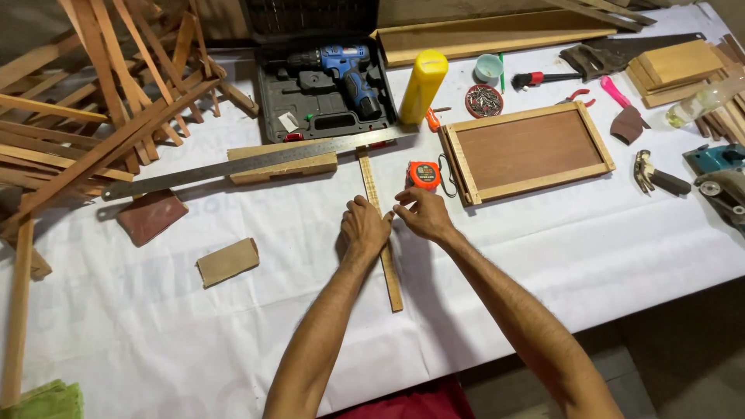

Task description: Measure pieces of wood for a small frame construction task.

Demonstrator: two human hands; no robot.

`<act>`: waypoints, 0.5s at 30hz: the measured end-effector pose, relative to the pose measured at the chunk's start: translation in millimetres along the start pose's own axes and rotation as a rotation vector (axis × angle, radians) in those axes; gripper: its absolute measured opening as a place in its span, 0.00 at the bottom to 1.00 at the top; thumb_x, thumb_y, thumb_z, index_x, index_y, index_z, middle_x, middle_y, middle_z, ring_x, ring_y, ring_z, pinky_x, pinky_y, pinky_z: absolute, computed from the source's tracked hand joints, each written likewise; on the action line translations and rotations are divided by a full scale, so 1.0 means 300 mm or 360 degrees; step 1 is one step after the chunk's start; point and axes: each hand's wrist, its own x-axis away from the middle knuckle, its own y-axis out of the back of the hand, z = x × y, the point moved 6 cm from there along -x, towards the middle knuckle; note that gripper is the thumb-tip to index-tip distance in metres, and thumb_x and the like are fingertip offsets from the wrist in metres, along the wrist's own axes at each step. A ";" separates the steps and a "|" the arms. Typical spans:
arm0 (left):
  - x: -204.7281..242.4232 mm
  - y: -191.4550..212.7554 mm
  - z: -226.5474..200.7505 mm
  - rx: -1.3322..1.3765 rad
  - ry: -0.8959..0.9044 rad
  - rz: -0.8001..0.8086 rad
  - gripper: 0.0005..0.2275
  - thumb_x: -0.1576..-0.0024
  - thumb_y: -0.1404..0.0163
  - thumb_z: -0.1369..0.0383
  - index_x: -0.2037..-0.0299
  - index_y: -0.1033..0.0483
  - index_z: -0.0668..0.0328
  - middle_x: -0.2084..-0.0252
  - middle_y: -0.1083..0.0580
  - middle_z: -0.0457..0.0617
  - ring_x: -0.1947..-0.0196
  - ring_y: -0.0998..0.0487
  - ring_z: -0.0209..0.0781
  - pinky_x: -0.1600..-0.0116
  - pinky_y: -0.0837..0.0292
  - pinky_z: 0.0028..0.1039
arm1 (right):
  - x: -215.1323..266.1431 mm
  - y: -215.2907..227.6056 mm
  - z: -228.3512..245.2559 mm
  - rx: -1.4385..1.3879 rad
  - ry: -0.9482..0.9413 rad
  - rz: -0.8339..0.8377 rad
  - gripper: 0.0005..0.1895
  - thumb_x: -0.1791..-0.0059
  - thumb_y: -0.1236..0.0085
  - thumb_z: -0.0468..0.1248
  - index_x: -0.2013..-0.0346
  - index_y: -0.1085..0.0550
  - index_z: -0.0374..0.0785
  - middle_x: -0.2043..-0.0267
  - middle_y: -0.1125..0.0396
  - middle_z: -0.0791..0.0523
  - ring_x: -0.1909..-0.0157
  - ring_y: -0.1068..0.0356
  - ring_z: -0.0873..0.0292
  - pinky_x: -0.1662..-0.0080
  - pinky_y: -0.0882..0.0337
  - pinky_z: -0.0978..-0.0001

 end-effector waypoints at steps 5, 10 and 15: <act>-0.116 -0.146 0.106 0.0103 0.0030 -0.0131 0.26 0.47 0.36 0.57 0.51 0.30 0.75 0.59 0.27 0.61 0.65 0.23 0.48 0.64 0.24 0.35 | -0.052 -0.014 -0.004 -0.0072 0.0077 0.0135 0.19 0.50 0.38 0.44 0.49 0.23 0.36 0.52 0.24 0.52 0.58 0.22 0.58 0.55 0.21 0.62; -0.057 -0.071 0.155 0.0260 0.0037 -0.0137 0.12 0.47 0.37 0.64 0.72 0.26 0.62 0.77 0.28 0.47 0.82 0.31 0.37 0.78 0.35 0.30 | -0.064 0.038 0.072 0.0172 0.0168 0.0116 0.19 0.48 0.39 0.44 0.46 0.24 0.40 0.46 0.25 0.52 0.51 0.24 0.55 0.49 0.22 0.61; 0.097 0.119 0.169 0.0354 -0.0035 -0.0004 0.13 0.47 0.38 0.63 0.76 0.28 0.62 0.83 0.29 0.46 0.88 0.31 0.36 0.85 0.37 0.31 | 0.013 0.073 0.315 0.0729 0.0928 -0.0070 0.35 0.55 0.35 0.42 0.33 0.34 0.47 0.26 0.48 0.48 0.27 0.49 0.42 0.33 0.44 0.41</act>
